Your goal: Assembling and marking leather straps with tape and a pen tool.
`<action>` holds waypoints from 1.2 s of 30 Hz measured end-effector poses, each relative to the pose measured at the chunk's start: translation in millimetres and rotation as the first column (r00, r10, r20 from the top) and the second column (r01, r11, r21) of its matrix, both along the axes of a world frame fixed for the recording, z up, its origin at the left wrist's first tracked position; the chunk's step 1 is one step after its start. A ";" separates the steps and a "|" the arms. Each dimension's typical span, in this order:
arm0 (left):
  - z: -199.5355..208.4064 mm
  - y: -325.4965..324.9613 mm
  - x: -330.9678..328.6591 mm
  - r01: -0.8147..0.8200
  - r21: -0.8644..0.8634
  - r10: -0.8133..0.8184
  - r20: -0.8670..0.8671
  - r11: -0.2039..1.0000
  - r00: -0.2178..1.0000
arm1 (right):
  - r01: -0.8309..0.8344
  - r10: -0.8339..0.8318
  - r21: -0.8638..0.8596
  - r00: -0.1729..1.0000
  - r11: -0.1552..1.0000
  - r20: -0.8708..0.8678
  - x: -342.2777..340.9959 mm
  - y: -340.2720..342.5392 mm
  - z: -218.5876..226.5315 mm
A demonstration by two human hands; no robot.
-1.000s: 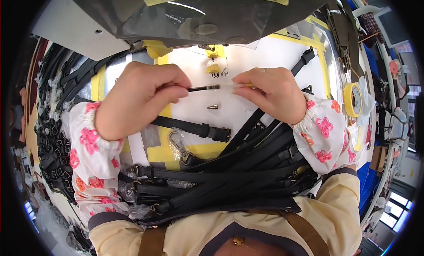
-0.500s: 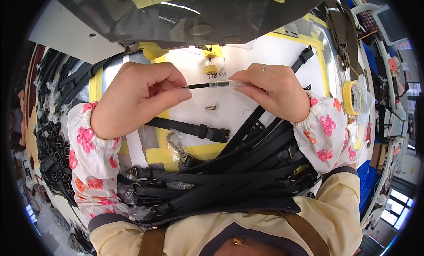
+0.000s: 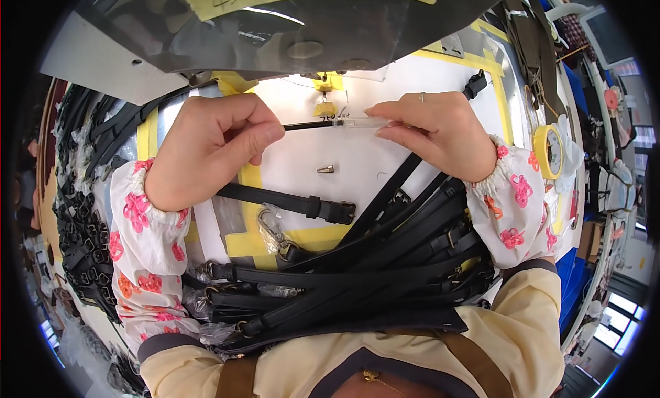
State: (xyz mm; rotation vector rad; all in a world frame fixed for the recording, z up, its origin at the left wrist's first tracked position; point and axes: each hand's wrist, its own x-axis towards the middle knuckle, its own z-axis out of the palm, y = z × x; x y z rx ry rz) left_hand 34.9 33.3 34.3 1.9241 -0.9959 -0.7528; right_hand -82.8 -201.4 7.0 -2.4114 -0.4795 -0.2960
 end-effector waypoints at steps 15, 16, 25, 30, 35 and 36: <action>-6.1 -12.7 -20.8 0.039 -0.033 -0.029 0.260 0.999 0.965 | -0.026 0.026 -0.017 0.999 1.000 0.019 -3.8 12.3 -5.0; -6.6 -14.0 -21.5 0.042 -0.034 -0.031 0.259 0.999 0.965 | -0.035 0.035 -0.014 0.999 0.999 0.021 -3.8 12.3 -4.7; -10.6 -6.3 -14.3 -0.026 -0.014 0.028 0.144 1.000 0.989 | 0.046 -0.025 0.068 0.961 0.997 -0.274 -3.0 -3.0 15.1; -9.8 -7.8 -9.4 0.009 -0.043 -0.008 0.014 0.999 1.000 | 0.063 -0.030 0.094 0.948 0.994 -0.316 -5.5 -15.8 11.7; -10.9 -2.6 -5.3 0.017 -0.004 -0.018 -0.089 1.000 0.996 | 0.005 -0.002 0.014 0.979 1.000 -0.203 -2.5 -14.7 7.7; -11.3 -1.2 -4.1 0.014 0.001 -0.014 -0.110 1.000 0.994 | -0.007 0.007 0.003 0.990 1.000 -0.143 -2.6 -14.4 6.5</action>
